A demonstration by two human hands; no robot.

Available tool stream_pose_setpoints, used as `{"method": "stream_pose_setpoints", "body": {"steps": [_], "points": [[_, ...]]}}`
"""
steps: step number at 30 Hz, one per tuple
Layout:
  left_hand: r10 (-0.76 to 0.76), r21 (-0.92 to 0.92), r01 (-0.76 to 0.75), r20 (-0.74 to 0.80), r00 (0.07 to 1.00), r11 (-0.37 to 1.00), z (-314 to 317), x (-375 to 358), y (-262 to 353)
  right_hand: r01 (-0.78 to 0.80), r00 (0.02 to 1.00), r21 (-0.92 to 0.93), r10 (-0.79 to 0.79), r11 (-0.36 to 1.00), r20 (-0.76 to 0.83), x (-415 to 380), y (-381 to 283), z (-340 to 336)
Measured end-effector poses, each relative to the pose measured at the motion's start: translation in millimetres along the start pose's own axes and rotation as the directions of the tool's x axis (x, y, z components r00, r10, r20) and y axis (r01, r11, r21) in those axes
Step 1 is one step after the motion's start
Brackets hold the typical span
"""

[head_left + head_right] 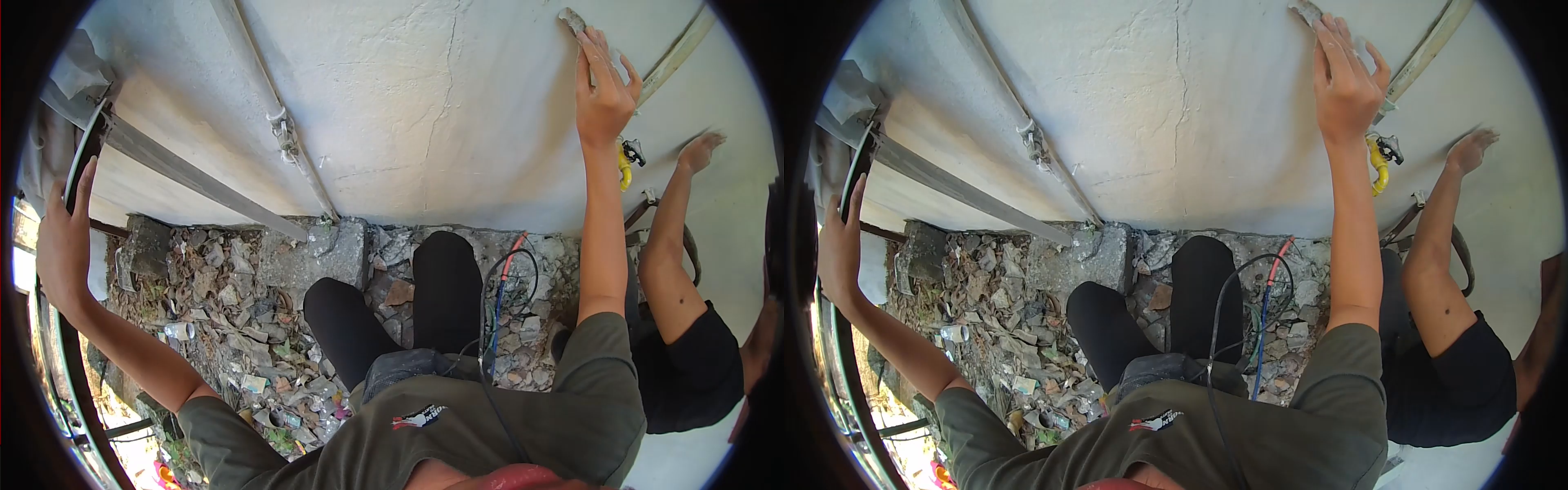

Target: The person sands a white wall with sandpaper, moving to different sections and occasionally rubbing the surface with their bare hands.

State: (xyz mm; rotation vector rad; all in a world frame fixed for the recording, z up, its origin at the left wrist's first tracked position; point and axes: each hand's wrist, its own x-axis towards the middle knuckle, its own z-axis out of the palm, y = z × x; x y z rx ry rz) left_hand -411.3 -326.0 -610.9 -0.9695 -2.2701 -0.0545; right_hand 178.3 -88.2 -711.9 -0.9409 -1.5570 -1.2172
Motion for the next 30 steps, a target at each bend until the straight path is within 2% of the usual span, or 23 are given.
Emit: {"method": "stream_pose_setpoints", "body": {"steps": [3, 5, 6, 8, 9, 11, 12, 14, 15, 18, 21, 23, 24, 26, 27, 28, 29, 30], "points": [[0.015, -0.023, -0.015, -0.026, 1.000, 1.000, -5, -4, 3, 0.014, 0.999, -0.044, -0.013, 0.999, 0.029, 11, -4, -12], [0.007, -0.017, -0.008, -0.013, 1.000, 1.000, -9, -5, 6, -0.049, 0.977, -0.124, 0.074, 0.991, 0.200, 20, -9, -25], [0.001, -0.011, -0.001, 0.000, 1.000, 1.000, -12, -5, 7, -0.049, 0.978, -0.126, 0.074, 0.991, 0.197, 24, -7, -25], [-0.007, -0.009, 0.007, 0.018, 1.000, 1.000, -16, -8, 11, 0.075, 0.979, -0.076, -0.059, 0.994, 0.195, 30, -1, -21], [-0.014, -0.004, 0.014, 0.039, 0.999, 1.000, -18, -8, 12, 0.074, 0.979, -0.081, -0.057, 0.994, 0.195, 29, 2, -18], [-0.010, 0.011, 0.010, -0.011, 1.000, 1.000, -14, -10, 13, -0.170, 0.955, 0.173, 0.119, 0.970, 0.273, 24, 4, -10], [-0.005, 0.030, 0.006, -0.058, 0.998, 1.000, -14, -11, 13, -0.168, 0.956, 0.172, 0.118, 0.971, 0.268, 22, 3, -8], [-0.021, 0.016, 0.021, -0.015, 1.000, 1.000, -18, -11, 16, -0.318, 0.933, 0.310, 0.238, 0.896, 0.270, 18, -2, -4], [-0.035, 0.005, 0.035, 0.029, 0.999, 0.999, -21, -11, 17, -0.316, 0.935, 0.311, 0.238, 0.896, 0.263, 17, -5, -1], [-0.022, -0.010, 0.022, 0.037, 0.999, 1.000, -25, -13, 19, -0.278, 0.959, 0.316, 0.241, 0.907, 0.150, 15, -12, 12], [-0.018, -0.016, 0.018, 0.001, 1.000, 1.000, -24, -15, 20, -0.282, 0.959, 0.279, 0.262, 0.918, 0.107, 18, -15, 19], [-0.004, -0.027, 0.004, -0.002, 1.000, 1.000, -25, -16, 20, -0.275, 0.961, 0.150, 0.278, 0.950, -0.001, 22, -13, 24], [0.004, -0.036, -0.004, -0.003, 1.000, 0.999, -26, -17, 20, -0.273, 0.961, 0.148, 0.278, 0.950, -0.010, 30, -5, 28], [0.001, -0.032, -0.001, -0.010, 1.000, 0.999, -25, -18, 20, -0.318, 0.916, 0.053, 0.321, 0.947, -0.239, 57, 15, 30], [0.003, -0.024, -0.004, -0.010, 1.000, 1.000, -26, -18, 20, -0.320, 0.914, 0.058, 0.324, 0.946, -0.243, 81, 14, 19], [-0.005, -0.005, 0.005, 0.030, 1.000, 1.000, -32, -18, 24, -0.495, 0.864, 0.019, 0.494, 0.869, -0.099, 110, 10, 2], [-0.006, 0.000, 0.006, 0.030, 1.000, 1.000, -30, -17, 21, -0.643, 0.763, -0.047, 0.645, 0.764, 0.043, 124, 6, -6], [0.000, 0.004, 0.000, 0.001, 1.000, 1.000, -24, -16, 18, -0.644, 0.763, -0.045, 0.645, 0.764, 0.046, 125, 9, 0]]}}
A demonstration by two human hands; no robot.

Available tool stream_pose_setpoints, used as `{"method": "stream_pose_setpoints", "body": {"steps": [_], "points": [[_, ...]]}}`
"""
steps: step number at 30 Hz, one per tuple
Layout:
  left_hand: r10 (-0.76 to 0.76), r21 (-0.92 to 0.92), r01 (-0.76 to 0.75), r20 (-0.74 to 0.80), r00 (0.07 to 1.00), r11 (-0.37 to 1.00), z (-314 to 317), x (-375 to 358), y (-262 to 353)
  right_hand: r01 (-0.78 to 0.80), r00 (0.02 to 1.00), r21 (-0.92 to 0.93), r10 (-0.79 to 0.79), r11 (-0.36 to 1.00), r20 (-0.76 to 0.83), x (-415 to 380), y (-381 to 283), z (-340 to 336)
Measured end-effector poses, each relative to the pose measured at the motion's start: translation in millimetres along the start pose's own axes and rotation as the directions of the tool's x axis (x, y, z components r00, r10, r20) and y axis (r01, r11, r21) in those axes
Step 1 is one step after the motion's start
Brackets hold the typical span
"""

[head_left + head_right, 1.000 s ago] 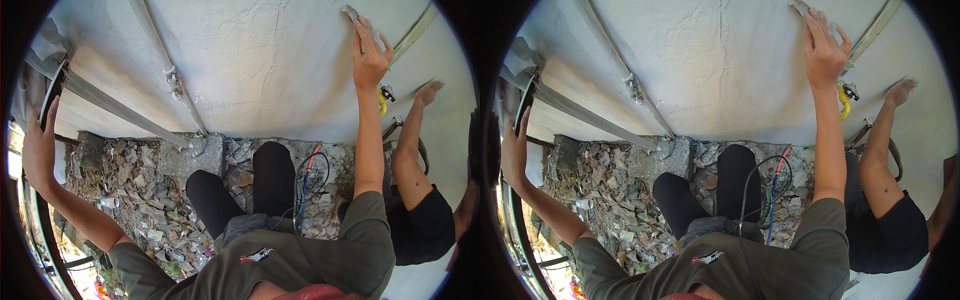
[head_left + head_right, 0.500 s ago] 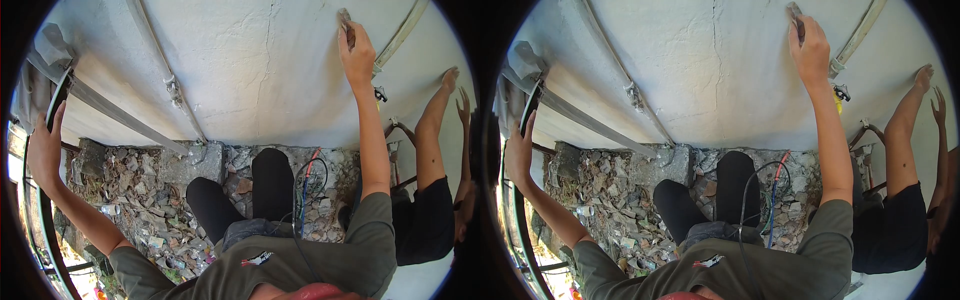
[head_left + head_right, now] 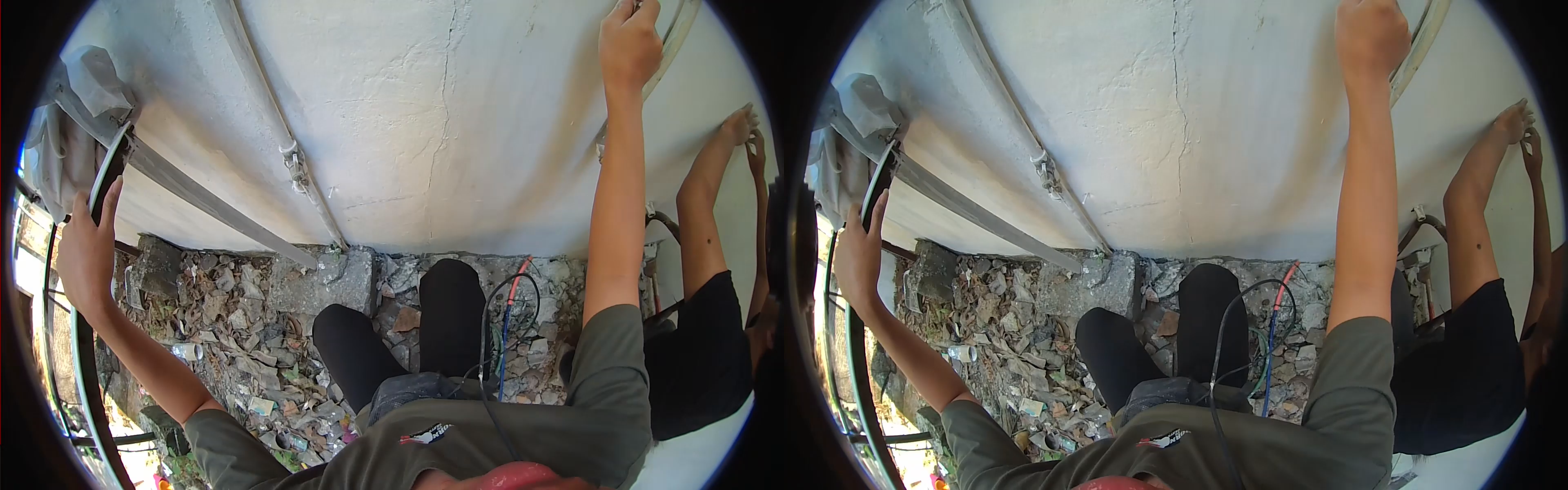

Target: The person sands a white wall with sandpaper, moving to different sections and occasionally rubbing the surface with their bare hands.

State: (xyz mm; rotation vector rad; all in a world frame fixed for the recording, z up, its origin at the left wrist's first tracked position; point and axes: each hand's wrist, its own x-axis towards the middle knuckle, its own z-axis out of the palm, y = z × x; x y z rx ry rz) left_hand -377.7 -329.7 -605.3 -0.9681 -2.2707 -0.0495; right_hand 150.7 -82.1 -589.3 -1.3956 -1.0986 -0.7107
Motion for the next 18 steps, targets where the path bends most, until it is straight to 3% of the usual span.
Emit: {"method": "stream_pose_setpoints", "body": {"steps": [2, 9, 12, 14, 15, 17, 18], "points": [[0.004, -0.001, -0.004, -0.027, 1.000, 1.000, 2, 0, -1, 0.168, 0.978, -0.085, -0.177, 0.982, -0.114, 15, 6, 16], [-0.012, 0.006, 0.011, 0.023, 1.000, 1.000, -6, -3, 3, 0.073, 0.979, -0.060, -0.083, 0.995, -0.187, 17, 6, 37], [-0.017, -0.029, 0.018, 0.031, 0.999, 0.999, -6, -6, 3, 0.490, 0.831, -0.035, -0.479, 0.871, -0.281, -15, -17, 41], [-0.020, -0.053, 0.021, 0.017, 1.000, 0.998, -9, -10, 4, 0.720, 0.655, 0.014, -0.672, 0.694, -0.344, -34, -32, 36], [-0.020, -0.059, 0.020, 0.009, 1.000, 0.998, -10, -13, 5, 0.717, 0.656, 0.009, -0.670, 0.697, -0.348, -31, -29, 33], [-0.019, -0.061, 0.019, -0.003, 1.000, 0.998, -11, -14, 4, 0.808, 0.540, -0.082, -0.789, 0.583, -0.293, -19, -18, 26], [-0.014, -0.056, 0.014, -0.010, 1.000, 0.998, -10, -14, 3, 0.801, 0.534, -0.120, -0.790, 0.587, -0.302, -8, -8, 27]]}}
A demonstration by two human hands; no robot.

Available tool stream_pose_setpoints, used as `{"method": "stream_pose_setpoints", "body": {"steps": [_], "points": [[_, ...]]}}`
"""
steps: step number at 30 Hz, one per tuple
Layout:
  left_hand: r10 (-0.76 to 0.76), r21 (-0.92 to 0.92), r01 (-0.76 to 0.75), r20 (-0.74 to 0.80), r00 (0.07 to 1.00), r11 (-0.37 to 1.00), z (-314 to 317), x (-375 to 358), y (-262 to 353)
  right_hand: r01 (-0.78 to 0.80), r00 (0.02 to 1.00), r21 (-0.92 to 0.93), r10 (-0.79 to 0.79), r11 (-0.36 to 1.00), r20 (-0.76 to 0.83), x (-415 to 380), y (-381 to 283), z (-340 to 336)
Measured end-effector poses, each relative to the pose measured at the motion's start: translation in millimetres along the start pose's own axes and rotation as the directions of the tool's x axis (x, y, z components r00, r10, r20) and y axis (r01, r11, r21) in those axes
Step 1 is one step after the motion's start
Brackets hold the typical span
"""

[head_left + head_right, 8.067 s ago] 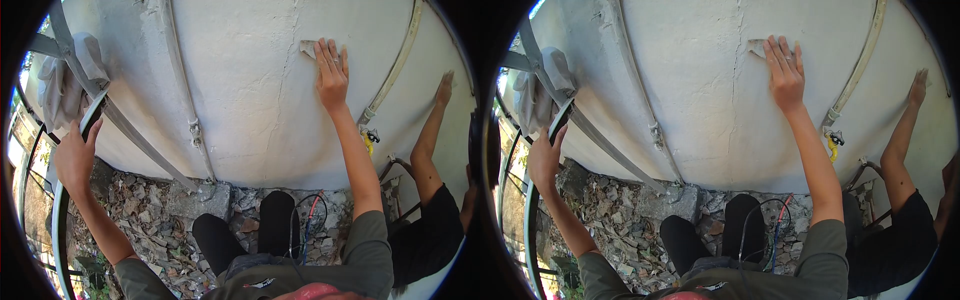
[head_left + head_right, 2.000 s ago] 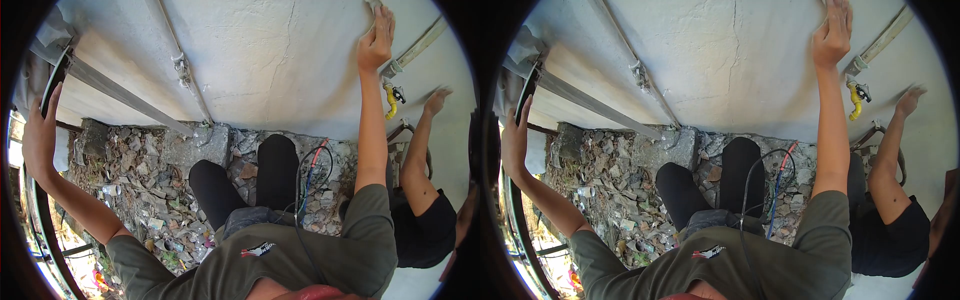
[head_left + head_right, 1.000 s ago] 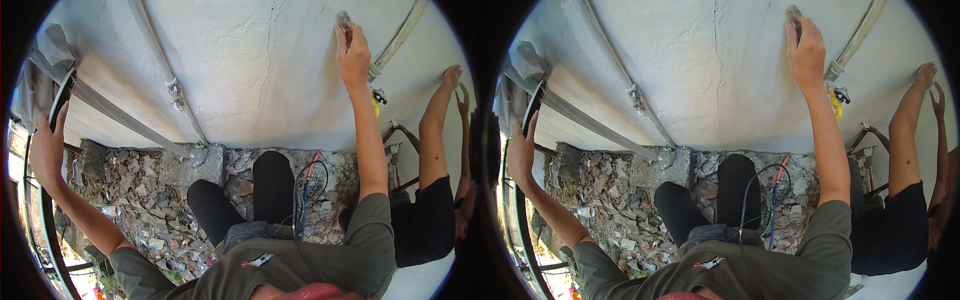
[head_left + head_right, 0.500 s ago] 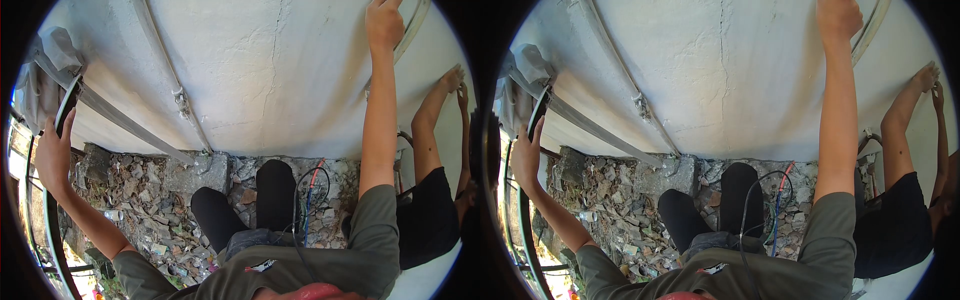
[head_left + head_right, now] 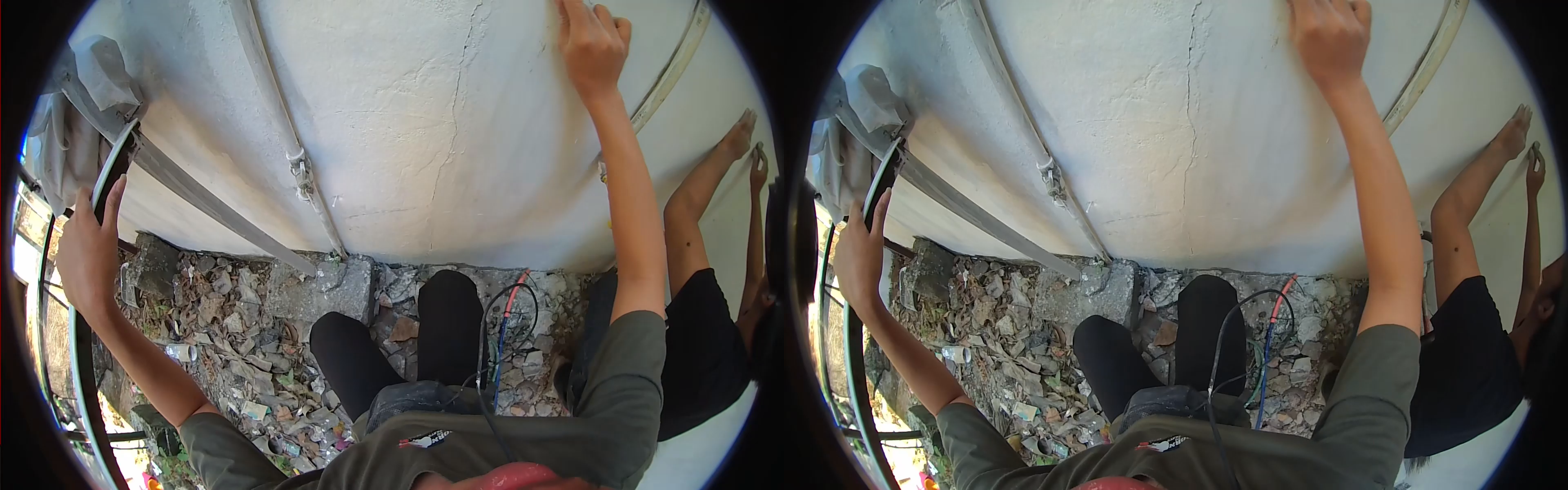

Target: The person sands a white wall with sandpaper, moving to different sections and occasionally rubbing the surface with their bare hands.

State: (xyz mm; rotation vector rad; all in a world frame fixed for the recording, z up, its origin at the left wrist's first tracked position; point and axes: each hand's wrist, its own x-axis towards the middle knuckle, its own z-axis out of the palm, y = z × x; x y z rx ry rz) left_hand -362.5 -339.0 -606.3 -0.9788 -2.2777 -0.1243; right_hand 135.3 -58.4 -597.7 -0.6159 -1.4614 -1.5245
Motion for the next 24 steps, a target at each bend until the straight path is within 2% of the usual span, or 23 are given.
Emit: {"method": "stream_pose_setpoints", "body": {"steps": [1, 2, 3, 4, 5, 6, 8, 9, 10, 12, 15, 16, 17, 18, 19, 20, 21, 23, 24], "points": [[0.004, 0.004, -0.004, -0.004, 1.000, 1.000, 1, 0, -1, 0.001, 1.000, 0.003, -0.001, 1.000, 0.000, -18, 34, 24], [0.002, 0.003, -0.002, 0.001, 1.000, 1.000, 2, 0, -2, -0.238, 0.970, 0.131, 0.241, 0.962, -0.008, -41, 77, 62], [-0.001, 0.005, 0.001, 0.009, 1.000, 1.000, 3, 2, -3, -0.457, 0.884, 0.251, 0.468, 0.854, 0.016, -52, 100, 81], [-0.004, 0.004, 0.004, 0.015, 1.000, 1.000, 3, 3, -3, -0.452, 0.886, 0.251, 0.463, 0.856, 0.014, -31, 87, 57], [-0.007, -0.001, 0.007, 0.017, 1.000, 1.000, 3, 2, -3, -0.371, 0.928, 0.034, 0.372, 0.928, -0.016, -12, 74, 26], [-0.013, -0.008, 0.013, 0.029, 1.000, 1.000, 2, 2, -2, -0.273, 0.962, -0.190, 0.273, 0.943, -0.028, 8, 55, 1], [-0.021, -0.022, 0.022, 0.031, 0.999, 1.000, 1, 3, -1, -0.321, 0.943, -0.140, 0.329, 0.937, 0.040, 8, 24, 0], [-0.013, -0.025, 0.014, 0.023, 1.000, 1.000, 1, 2, -2, -0.374, 0.902, -0.116, 0.390, 0.920, 0.183, 10, -2, -10], [-0.004, -0.027, 0.004, 0.011, 1.000, 1.000, 1, 2, -1, -0.245, 0.945, -0.159, 0.272, 0.956, 0.181, -10, -6, 3], [-0.009, -0.023, 0.010, 0.018, 1.000, 1.000, -1, 0, 1, -0.177, 0.967, 0.079, 0.159, 0.981, 0.198, -13, -39, -4], [0.010, -0.018, -0.009, 0.017, 1.000, 1.000, -6, 0, 0, -0.135, 0.978, 0.134, 0.110, 0.982, 0.176, -18, -35, -12], [0.003, -0.050, -0.001, 0.034, 0.999, 0.999, -8, 1, 0, -0.171, 0.950, 0.073, 0.145, 0.983, 0.278, -16, -26, -20], [-0.003, -0.087, 0.008, 0.052, 0.999, 0.996, -10, 1, 3, -0.172, 0.949, 0.071, 0.146, 0.983, 0.279, -15, -13, -22], [-0.022, -0.170, 0.042, 0.120, 0.993, 0.985, -19, 4, 8, -0.156, 0.972, 0.107, 0.133, 0.982, 0.194, -12, 1, -20], [-0.020, -0.172, 0.040, 0.121, 0.992, 0.984, -17, 3, 17, -0.135, 0.987, 0.142, 0.120, 0.981, 0.108, -11, 13, -18], [0.077, -0.235, -0.135, -0.238, 0.968, 0.963, -10, 0, 27, -0.149, 0.988, 0.175, 0.140, 0.973, 0.065, -10, 21, -16], [0.135, -0.228, -0.315, -0.573, 0.809, 0.921, -7, -2, 38, -0.149, 0.988, 0.175, 0.140, 0.973, 0.061, -6, 21, -17], [0.124, -0.471, -0.501, -0.627, 0.769, 0.726, -33, -13, 98, -0.141, 0.989, 0.209, 0.149, 0.968, -0.020, 7, 12, -18], [0.111, -0.465, -0.629, -0.743, 0.660, 0.623, -41, -10, 131, -0.141, 0.988, 0.209, 0.150, 0.968, -0.028, 12, 3, -17]]}}
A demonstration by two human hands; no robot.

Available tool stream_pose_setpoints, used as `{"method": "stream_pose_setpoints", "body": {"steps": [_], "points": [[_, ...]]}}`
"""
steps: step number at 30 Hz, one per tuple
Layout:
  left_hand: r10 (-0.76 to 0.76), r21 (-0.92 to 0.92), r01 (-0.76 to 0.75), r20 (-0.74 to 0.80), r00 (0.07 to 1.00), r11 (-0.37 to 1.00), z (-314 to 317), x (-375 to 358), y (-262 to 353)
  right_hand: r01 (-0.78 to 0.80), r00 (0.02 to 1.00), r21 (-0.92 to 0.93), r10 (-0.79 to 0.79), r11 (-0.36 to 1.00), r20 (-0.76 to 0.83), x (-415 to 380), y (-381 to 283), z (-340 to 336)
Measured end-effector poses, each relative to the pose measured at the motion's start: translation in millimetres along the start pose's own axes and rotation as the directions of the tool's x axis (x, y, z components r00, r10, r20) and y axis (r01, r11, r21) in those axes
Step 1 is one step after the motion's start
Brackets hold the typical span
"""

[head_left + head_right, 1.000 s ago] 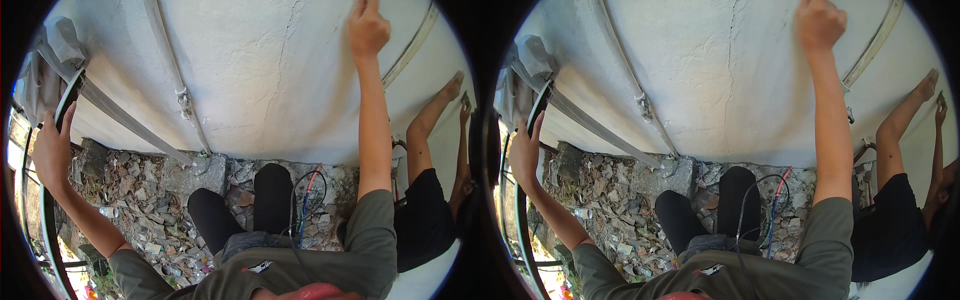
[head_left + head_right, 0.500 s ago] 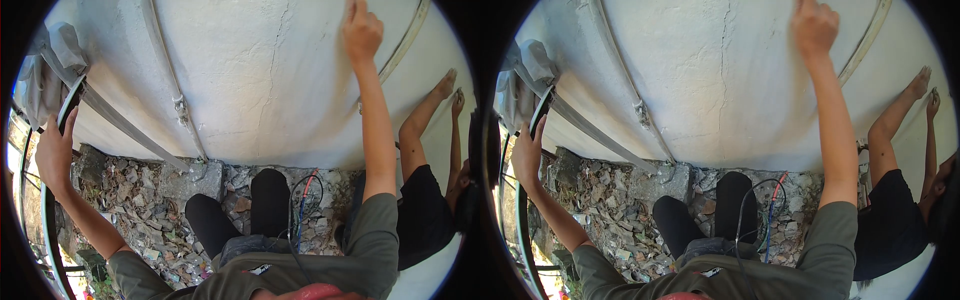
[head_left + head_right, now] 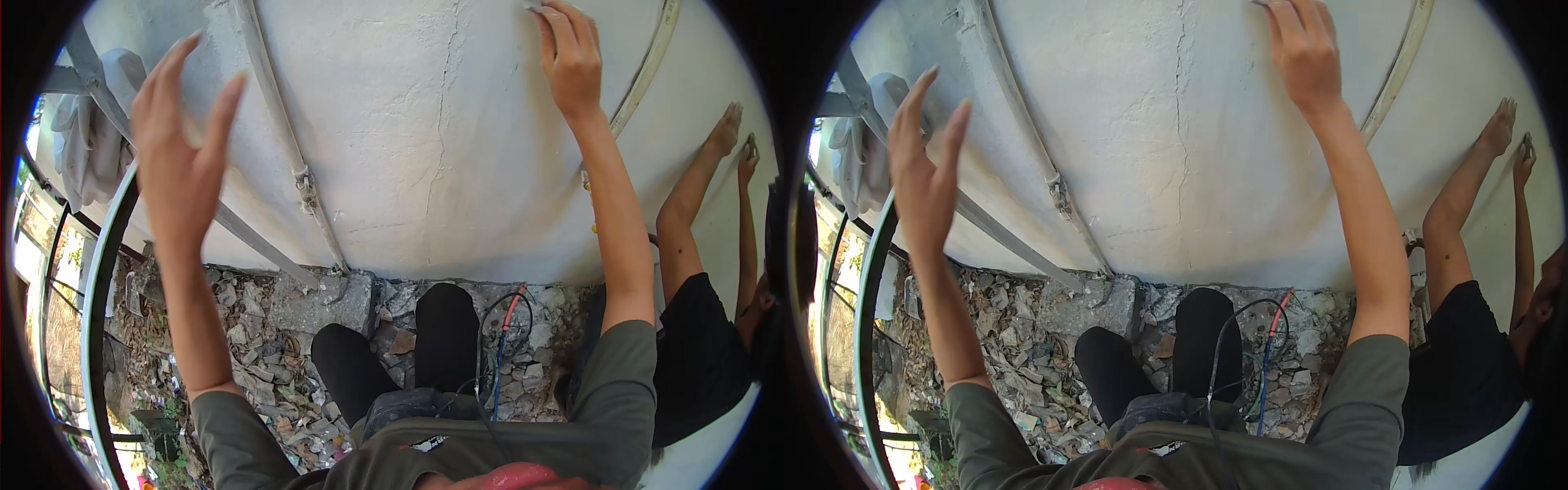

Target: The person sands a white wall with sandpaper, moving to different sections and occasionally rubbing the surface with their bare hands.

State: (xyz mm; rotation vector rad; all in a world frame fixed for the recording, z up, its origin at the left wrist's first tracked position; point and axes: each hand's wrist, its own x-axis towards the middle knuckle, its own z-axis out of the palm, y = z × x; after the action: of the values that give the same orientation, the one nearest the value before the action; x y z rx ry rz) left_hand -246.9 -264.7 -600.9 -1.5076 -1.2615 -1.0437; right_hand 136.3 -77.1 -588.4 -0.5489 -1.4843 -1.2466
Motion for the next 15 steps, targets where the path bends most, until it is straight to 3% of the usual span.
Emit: {"method": "stream_pose_setpoints", "body": {"steps": [1, 3, 5, 7, 8, 10, 12, 15], "points": [[0.102, -0.116, -0.117, -0.125, 0.987, 0.986, 26, 13, 20, 0.067, 0.998, 0.066, -0.066, 0.996, -0.017, 3, -11, 4], [0.128, -0.294, -0.220, -0.303, 0.944, 0.930, 77, 40, 54, 0.135, 0.990, 0.124, -0.131, 0.983, -0.045, 4, -23, 7], [0.077, -0.195, -0.213, -0.537, 0.840, 0.958, 135, 69, 93, 0.099, 0.989, 0.145, -0.113, 0.984, 0.091, 1, -28, 7], [0.262, -0.342, -0.381, -0.344, 0.902, 0.859, 125, 77, 115, 0.065, 0.985, 0.180, -0.092, 0.982, 0.147, -6, -18, 14], [0.260, -0.341, -0.383, -0.353, 0.899, 0.858, 133, 83, 124, 0.099, 0.990, 0.141, -0.111, 0.985, 0.084, -2, -21, 14], [0.558, -0.330, -0.659, -0.356, 0.750, 0.676, 159, 92, 138, 0.133, 0.990, 0.099, -0.137, 0.986, 0.029, -2, -16, 16], [0.558, -0.336, -0.636, -0.306, 0.771, 0.695, 174, 96, 142, 0.043, 0.995, 0.132, -0.054, 0.990, 0.078, -12, -6, 20], [0.570, -0.292, -0.621, -0.245, 0.784, 0.728, 184, 95, 142, 0.084, 0.988, 0.167, -0.104, 0.982, 0.116, -21, 6, 15]]}}
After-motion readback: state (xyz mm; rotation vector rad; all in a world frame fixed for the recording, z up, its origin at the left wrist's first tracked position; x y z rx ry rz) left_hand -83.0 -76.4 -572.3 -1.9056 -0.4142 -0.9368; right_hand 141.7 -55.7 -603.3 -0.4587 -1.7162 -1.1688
